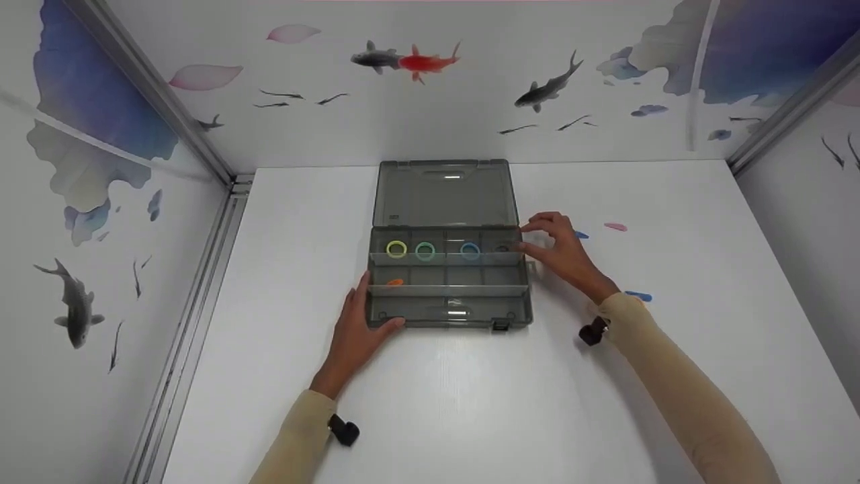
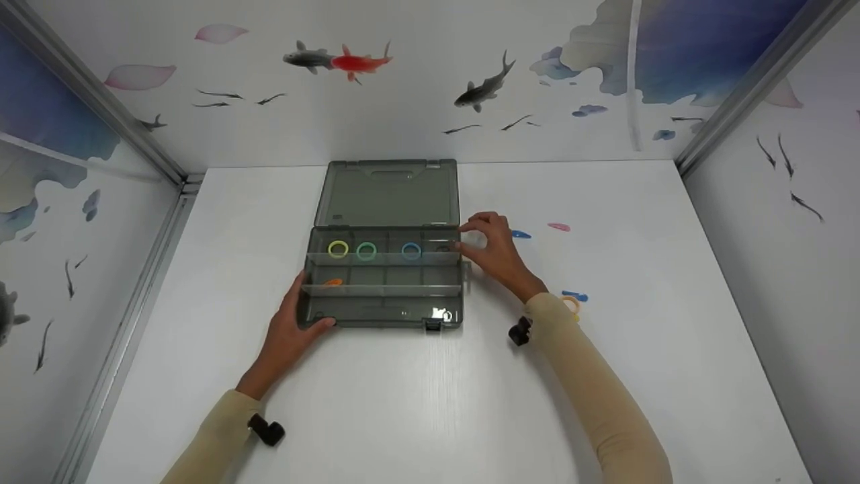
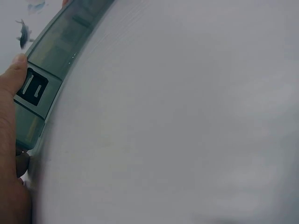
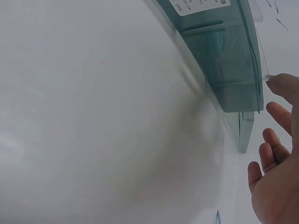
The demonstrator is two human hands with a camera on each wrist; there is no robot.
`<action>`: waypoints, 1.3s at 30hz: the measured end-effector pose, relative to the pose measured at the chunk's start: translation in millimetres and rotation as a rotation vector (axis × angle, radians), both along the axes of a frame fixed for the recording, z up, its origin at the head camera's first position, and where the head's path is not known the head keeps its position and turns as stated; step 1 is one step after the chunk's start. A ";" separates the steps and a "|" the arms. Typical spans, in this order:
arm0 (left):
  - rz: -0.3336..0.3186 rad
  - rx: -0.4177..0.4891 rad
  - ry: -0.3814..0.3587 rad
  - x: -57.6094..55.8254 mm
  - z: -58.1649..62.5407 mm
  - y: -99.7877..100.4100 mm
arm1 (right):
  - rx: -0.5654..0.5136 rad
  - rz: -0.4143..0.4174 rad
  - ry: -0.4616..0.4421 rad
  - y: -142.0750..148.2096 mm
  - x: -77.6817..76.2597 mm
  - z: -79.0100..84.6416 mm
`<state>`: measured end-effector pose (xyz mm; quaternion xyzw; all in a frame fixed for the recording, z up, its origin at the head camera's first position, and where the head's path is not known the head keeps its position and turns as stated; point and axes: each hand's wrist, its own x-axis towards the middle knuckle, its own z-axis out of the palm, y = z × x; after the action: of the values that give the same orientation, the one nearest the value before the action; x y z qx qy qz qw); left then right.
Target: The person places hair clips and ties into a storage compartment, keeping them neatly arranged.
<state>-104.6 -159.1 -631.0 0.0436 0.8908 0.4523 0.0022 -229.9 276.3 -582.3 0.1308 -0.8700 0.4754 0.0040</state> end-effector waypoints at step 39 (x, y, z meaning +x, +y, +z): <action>0.008 0.009 -0.026 0.8 1.5 -0.2 | 0.062 -0.188 0.055 76.6 0.6 -19.0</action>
<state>-103.8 -159.3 -629.5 0.0340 0.8888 0.4569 0.0115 -229.3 352.9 -601.3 0.0618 -0.8922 0.4421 0.0684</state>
